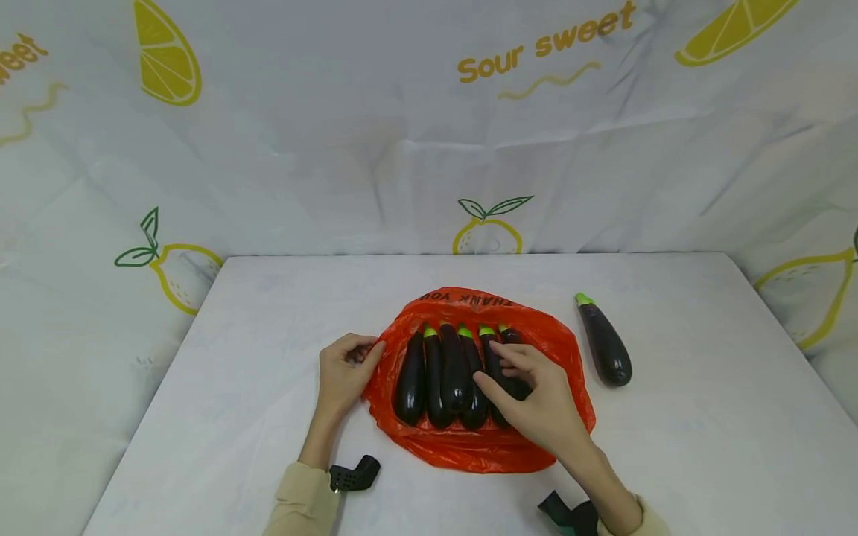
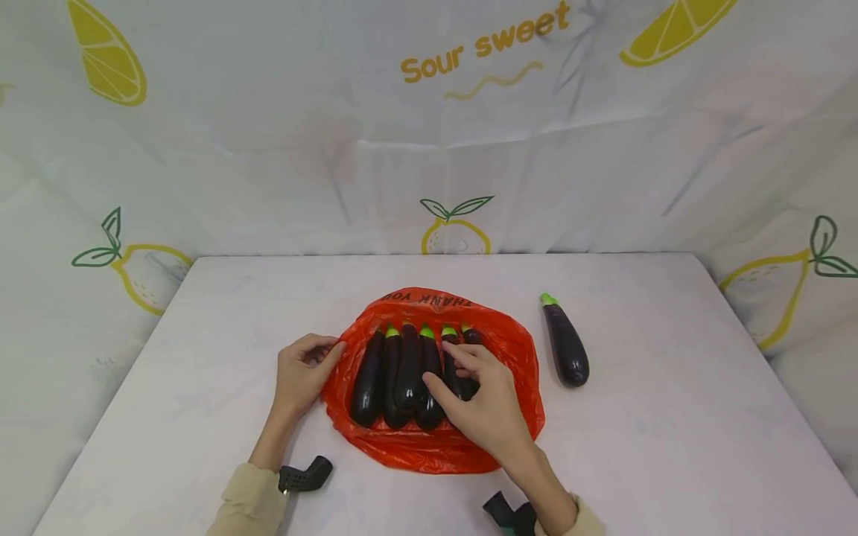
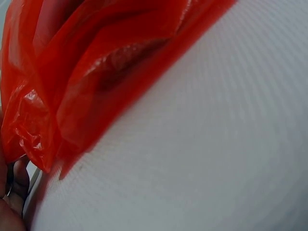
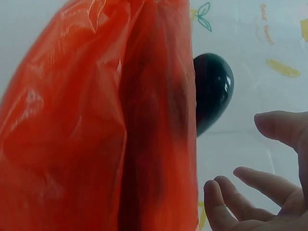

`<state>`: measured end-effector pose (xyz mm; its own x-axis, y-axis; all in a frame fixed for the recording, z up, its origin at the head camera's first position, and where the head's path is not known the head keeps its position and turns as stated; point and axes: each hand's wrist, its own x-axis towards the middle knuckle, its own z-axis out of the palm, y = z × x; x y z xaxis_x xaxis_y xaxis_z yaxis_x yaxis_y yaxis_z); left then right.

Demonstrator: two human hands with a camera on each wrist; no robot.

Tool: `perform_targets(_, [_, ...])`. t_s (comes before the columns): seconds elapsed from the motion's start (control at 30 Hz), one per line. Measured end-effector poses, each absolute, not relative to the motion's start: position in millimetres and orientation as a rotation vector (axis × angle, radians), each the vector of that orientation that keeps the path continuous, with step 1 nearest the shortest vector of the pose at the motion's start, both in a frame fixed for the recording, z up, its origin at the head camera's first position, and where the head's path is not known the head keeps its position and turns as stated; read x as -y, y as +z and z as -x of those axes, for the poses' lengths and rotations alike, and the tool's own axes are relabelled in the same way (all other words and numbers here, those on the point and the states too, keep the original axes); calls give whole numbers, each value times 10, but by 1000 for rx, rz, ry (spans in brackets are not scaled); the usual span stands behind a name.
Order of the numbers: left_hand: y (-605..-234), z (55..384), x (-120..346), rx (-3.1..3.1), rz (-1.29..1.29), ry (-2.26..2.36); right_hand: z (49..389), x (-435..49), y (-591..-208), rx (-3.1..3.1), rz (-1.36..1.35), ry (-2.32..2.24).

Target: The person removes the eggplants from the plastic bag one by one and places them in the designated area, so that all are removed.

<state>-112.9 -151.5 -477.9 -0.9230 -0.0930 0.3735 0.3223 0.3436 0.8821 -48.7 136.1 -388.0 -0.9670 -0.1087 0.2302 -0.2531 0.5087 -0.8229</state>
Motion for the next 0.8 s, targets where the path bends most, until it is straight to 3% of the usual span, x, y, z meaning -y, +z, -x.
perform_targets(0.8, [-4786, 1126, 1515, 2243, 209, -1615, 547, -1054, -3893, 2878, -173, 1418])
